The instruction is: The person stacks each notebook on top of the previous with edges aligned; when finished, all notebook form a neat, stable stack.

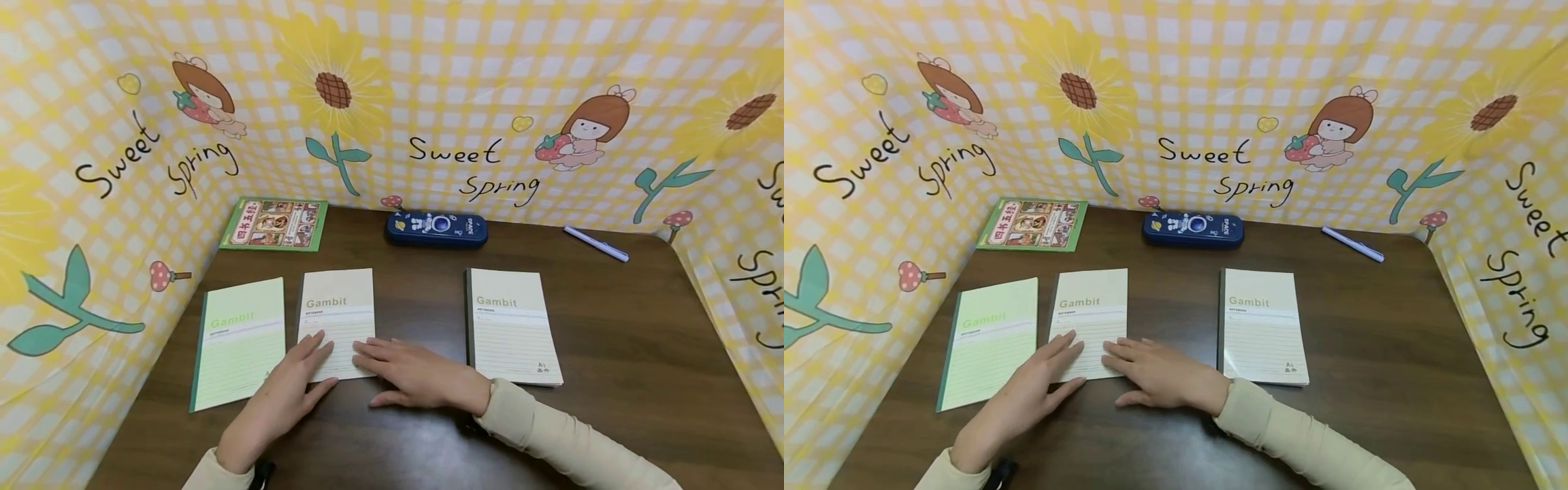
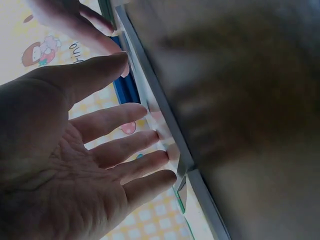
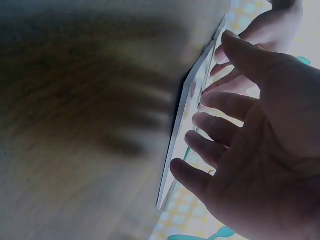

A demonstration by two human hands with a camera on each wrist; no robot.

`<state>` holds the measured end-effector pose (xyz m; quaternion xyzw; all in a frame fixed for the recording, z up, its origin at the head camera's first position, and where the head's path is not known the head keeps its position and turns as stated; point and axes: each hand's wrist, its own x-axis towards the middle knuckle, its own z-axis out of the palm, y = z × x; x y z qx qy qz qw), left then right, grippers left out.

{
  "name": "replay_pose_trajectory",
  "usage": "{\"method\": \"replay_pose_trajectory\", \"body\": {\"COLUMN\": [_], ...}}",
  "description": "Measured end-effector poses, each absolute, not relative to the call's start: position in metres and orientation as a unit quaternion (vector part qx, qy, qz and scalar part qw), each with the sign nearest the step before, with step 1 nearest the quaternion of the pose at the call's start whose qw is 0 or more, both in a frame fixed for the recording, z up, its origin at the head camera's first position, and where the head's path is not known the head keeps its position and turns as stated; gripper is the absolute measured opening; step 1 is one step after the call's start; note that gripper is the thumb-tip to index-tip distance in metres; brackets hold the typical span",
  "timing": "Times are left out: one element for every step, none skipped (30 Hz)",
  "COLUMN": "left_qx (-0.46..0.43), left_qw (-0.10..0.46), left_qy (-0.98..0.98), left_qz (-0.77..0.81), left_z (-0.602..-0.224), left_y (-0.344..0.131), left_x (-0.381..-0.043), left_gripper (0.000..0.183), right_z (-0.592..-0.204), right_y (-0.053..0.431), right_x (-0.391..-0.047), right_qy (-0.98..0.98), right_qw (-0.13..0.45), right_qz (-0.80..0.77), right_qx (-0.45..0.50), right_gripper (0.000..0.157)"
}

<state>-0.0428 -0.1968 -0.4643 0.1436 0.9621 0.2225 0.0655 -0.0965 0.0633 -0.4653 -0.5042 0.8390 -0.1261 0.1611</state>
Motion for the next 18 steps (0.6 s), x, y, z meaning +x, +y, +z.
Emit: {"method": "replay_pose_trajectory", "body": {"left_qx": [0.144,0.146,0.147,0.149,0.15,0.151,0.15,0.151,0.15,0.151,0.151,0.151,0.151,0.151,0.151,0.151,0.151,0.152], "left_qw": [0.067,0.069,0.07,0.071,0.072,0.072,0.071,0.069,0.068,0.067,0.066,0.066,0.065,0.066,0.066,0.066,0.067,0.066], "left_qy": [0.962,0.962,0.962,0.962,0.962,0.963,0.963,0.963,0.963,0.964,0.964,0.964,0.964,0.964,0.964,0.964,0.964,0.964], "left_qz": [0.221,0.22,0.219,0.216,0.215,0.214,0.213,0.212,0.212,0.211,0.211,0.21,0.209,0.207,0.207,0.207,0.207,0.206], "left_z": [-0.4645,-0.4649,-0.4651,-0.4656,-0.4659,-0.4665,-0.467,-0.4677,-0.4684,-0.4692,-0.4698,-0.4706,-0.471,-0.4713,-0.4715,-0.4718,-0.4717,-0.472], "left_y": [-0.1964,-0.196,-0.1953,-0.1948,-0.1942,-0.1937,-0.1932,-0.1928,-0.1923,-0.192,-0.1915,-0.1911,-0.1909,-0.1906,-0.1904,-0.1901,-0.1898,-0.1897], "left_x": [-0.0424,-0.0421,-0.0418,-0.0416,-0.0413,-0.041,-0.0408,-0.0406,-0.0402,-0.0399,-0.0396,-0.0394,-0.0389,-0.0386,-0.0383,-0.038,-0.0378,-0.0375], "left_gripper": [0.06,0.06,0.061,0.061,0.062,0.062,0.062,0.063,0.063,0.063,0.064,0.064,0.065,0.065,0.065,0.066,0.066,0.066], "right_z": [-0.4659,-0.4667,-0.4678,-0.4687,-0.4696,-0.4706,-0.4715,-0.4722,-0.4727,-0.4728,-0.473,-0.4733,-0.4733,-0.4732,-0.4731,-0.4727,-0.4731,-0.473], "right_y": [0.0623,0.0613,0.0605,0.0599,0.0594,0.0592,0.0592,0.0593,0.0595,0.06,0.0606,0.0612,0.0617,0.0623,0.063,0.0638,0.0644,0.065], "right_x": [-0.0965,-0.0964,-0.0966,-0.0966,-0.0966,-0.0968,-0.0968,-0.0969,-0.0969,-0.0968,-0.0966,-0.0965,-0.0963,-0.0961,-0.0959,-0.0956,-0.0955,-0.0952], "right_qy": [0.841,0.843,0.844,0.846,0.847,0.848,0.848,0.849,0.849,0.849,0.849,0.849,0.848,0.848,0.848,0.847,0.847,0.846], "right_qw": [0.164,0.166,0.169,0.169,0.168,0.168,0.166,0.166,0.165,0.166,0.167,0.168,0.169,0.171,0.173,0.174,0.175,0.175], "right_qz": [-0.117,-0.11,-0.104,-0.098,-0.093,-0.089,-0.086,-0.086,-0.086,-0.087,-0.088,-0.089,-0.09,-0.092,-0.094,-0.096,-0.097,-0.098], "right_qx": [-0.502,-0.5,-0.498,-0.497,-0.496,-0.495,-0.495,-0.494,-0.494,-0.494,-0.493,-0.493,-0.493,-0.493,-0.493,-0.493,-0.493,-0.493], "right_gripper": [0.073,0.073,0.073,0.072,0.072,0.072,0.072,0.072,0.072,0.072,0.072,0.072,0.071,0.071,0.071,0.071,0.071,0.071]}}
